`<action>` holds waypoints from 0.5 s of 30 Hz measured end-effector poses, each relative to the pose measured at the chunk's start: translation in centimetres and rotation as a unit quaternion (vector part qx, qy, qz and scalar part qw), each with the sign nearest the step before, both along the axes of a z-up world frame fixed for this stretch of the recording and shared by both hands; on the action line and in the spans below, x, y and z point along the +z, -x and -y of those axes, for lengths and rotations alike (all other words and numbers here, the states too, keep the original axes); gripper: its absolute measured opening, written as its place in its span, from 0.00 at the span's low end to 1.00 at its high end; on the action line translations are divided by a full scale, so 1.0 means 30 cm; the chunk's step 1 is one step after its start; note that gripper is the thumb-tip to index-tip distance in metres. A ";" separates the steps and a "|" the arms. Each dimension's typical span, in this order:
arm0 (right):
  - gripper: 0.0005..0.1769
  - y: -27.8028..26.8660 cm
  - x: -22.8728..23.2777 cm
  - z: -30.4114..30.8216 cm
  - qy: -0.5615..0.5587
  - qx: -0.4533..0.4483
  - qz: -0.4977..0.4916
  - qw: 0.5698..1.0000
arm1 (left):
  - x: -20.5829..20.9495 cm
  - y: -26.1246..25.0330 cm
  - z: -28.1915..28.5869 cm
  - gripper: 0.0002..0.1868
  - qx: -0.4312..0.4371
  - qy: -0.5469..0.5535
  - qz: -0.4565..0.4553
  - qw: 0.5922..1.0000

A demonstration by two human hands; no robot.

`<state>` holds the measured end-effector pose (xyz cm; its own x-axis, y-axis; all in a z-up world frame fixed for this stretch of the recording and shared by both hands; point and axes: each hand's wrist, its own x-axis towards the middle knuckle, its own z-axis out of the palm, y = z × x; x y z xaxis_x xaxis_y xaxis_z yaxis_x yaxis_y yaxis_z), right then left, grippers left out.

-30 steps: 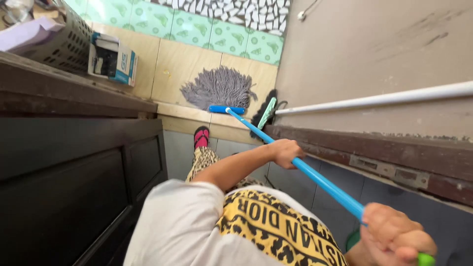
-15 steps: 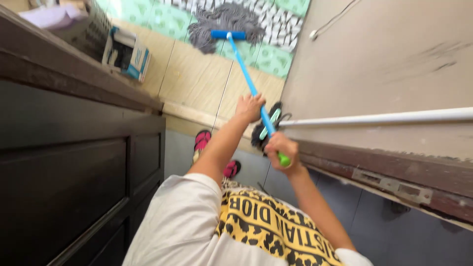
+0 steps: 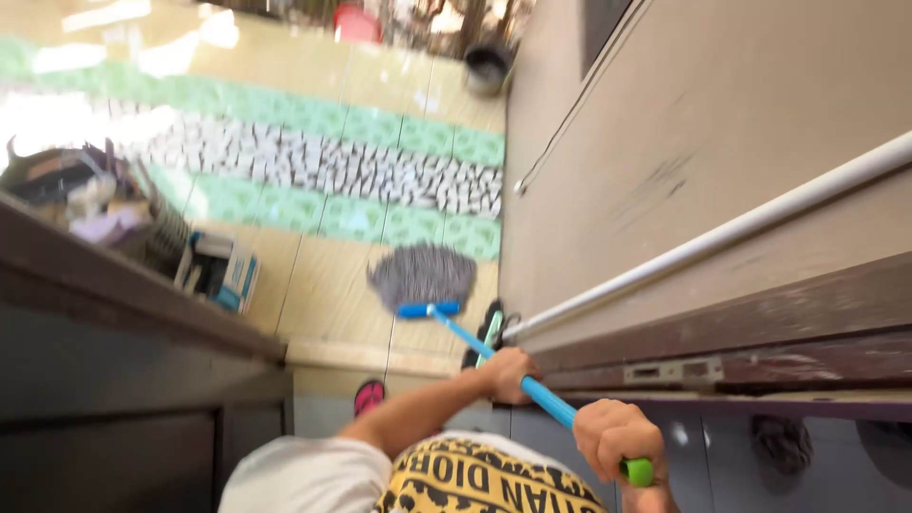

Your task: The person mops the tiled floor of a porch and an indoor room, moving a broom, a bucket, and a basket aside to reach the entire surface.

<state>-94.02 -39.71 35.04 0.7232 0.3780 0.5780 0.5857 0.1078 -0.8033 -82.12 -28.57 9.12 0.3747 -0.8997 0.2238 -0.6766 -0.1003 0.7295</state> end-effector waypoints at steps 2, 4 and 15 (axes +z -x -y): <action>0.36 -0.012 -0.052 0.002 -0.056 0.013 0.011 0.998 | -0.063 -0.027 0.009 0.13 0.007 0.046 0.013 0.999; 0.37 -0.029 -0.111 0.001 -0.056 -0.037 0.012 0.998 | -0.137 -0.085 0.018 0.16 0.016 0.061 0.013 0.998; 0.15 -0.237 -0.505 -0.133 0.080 -0.101 0.011 0.992 | -0.330 -0.404 -0.113 0.11 0.235 -0.189 0.019 0.953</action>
<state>-86.92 -35.71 19.89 0.7818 0.3147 0.5382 0.5995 -0.1423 -0.7876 -70.00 -25.18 -0.78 0.7544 -0.6536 -0.0608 -0.5176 -0.6492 0.5574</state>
